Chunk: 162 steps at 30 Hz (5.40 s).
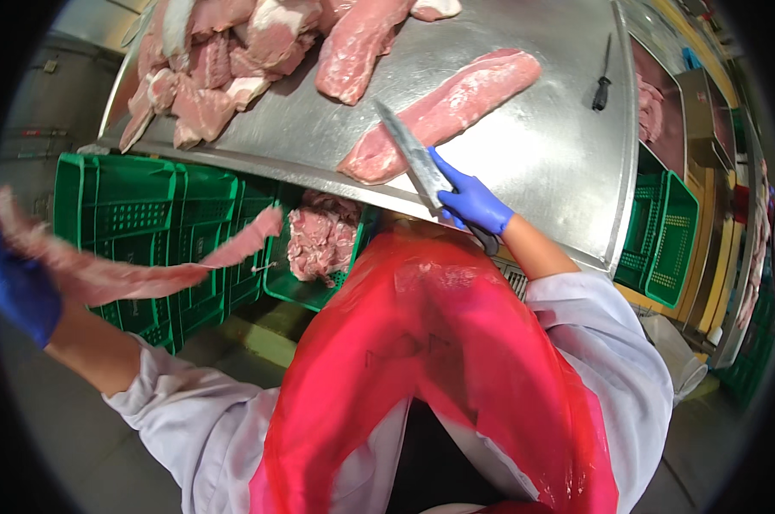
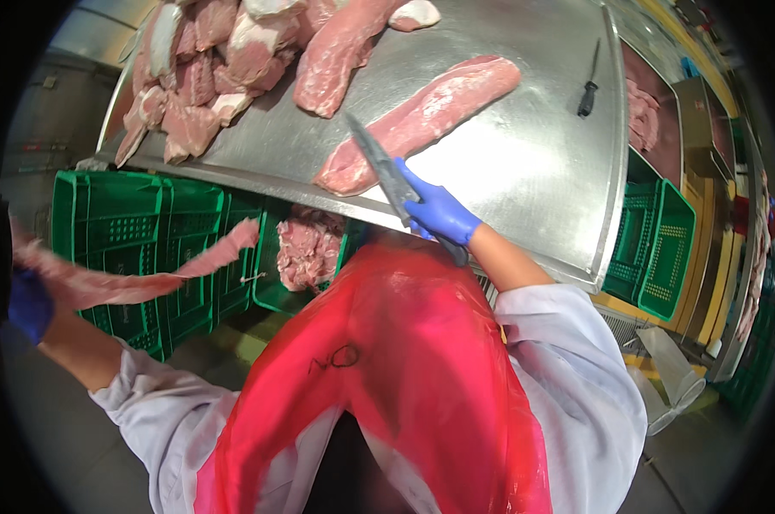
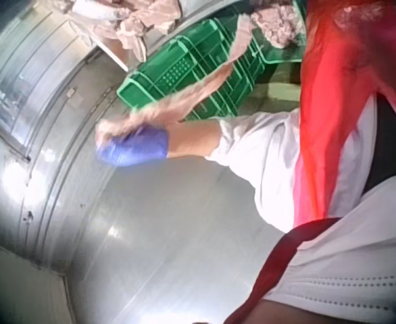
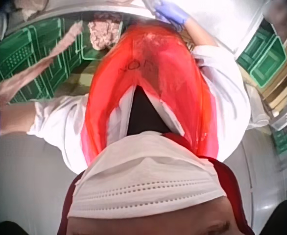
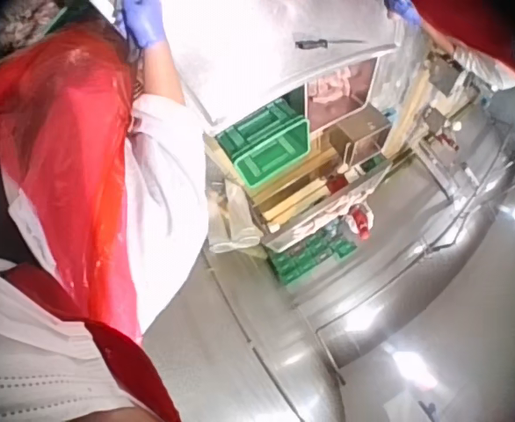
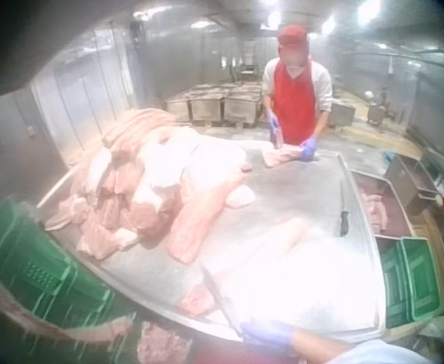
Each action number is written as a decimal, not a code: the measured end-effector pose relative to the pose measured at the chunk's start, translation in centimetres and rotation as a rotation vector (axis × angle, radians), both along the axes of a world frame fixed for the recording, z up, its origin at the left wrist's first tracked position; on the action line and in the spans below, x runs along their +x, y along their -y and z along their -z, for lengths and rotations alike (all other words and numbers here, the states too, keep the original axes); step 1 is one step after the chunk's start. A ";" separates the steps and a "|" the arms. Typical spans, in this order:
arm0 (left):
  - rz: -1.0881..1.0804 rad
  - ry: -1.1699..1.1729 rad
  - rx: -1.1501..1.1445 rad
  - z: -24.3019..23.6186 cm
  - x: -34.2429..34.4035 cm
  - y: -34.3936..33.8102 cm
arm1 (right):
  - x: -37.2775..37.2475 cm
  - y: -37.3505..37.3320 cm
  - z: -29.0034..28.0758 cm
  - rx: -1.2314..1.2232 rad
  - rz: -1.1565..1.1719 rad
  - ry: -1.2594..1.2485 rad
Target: The person uses a knife to trim and slice large pieces of pork on a stainless steel table. They remove fat and separate lean meat, placing trimmed pieces into green crates. The person handles multiple cuts of meat, repositioning them as needed.
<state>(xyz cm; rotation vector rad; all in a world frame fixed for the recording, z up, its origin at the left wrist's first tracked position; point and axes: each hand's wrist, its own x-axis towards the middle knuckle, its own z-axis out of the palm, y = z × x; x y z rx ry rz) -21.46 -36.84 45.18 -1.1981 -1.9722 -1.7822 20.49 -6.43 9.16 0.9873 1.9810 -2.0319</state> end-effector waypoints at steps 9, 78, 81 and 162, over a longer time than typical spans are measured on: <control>0.214 -0.100 -1.231 37.7 -2.2 -7.6 | 13.9 0.7 1.9 -0.045 0.532 0.036; 0.466 0.044 -1.100 47.2 31.9 -58.6 | 12.5 -25.4 8.0 -0.068 0.611 -0.205; 0.468 0.090 -1.088 47.7 31.4 -58.6 | 13.7 -24.5 7.4 -0.062 0.478 -0.132; 0.688 -0.194 -1.333 39.1 33.9 -40.3 | 40.0 3.2 6.7 -0.028 1.170 -0.020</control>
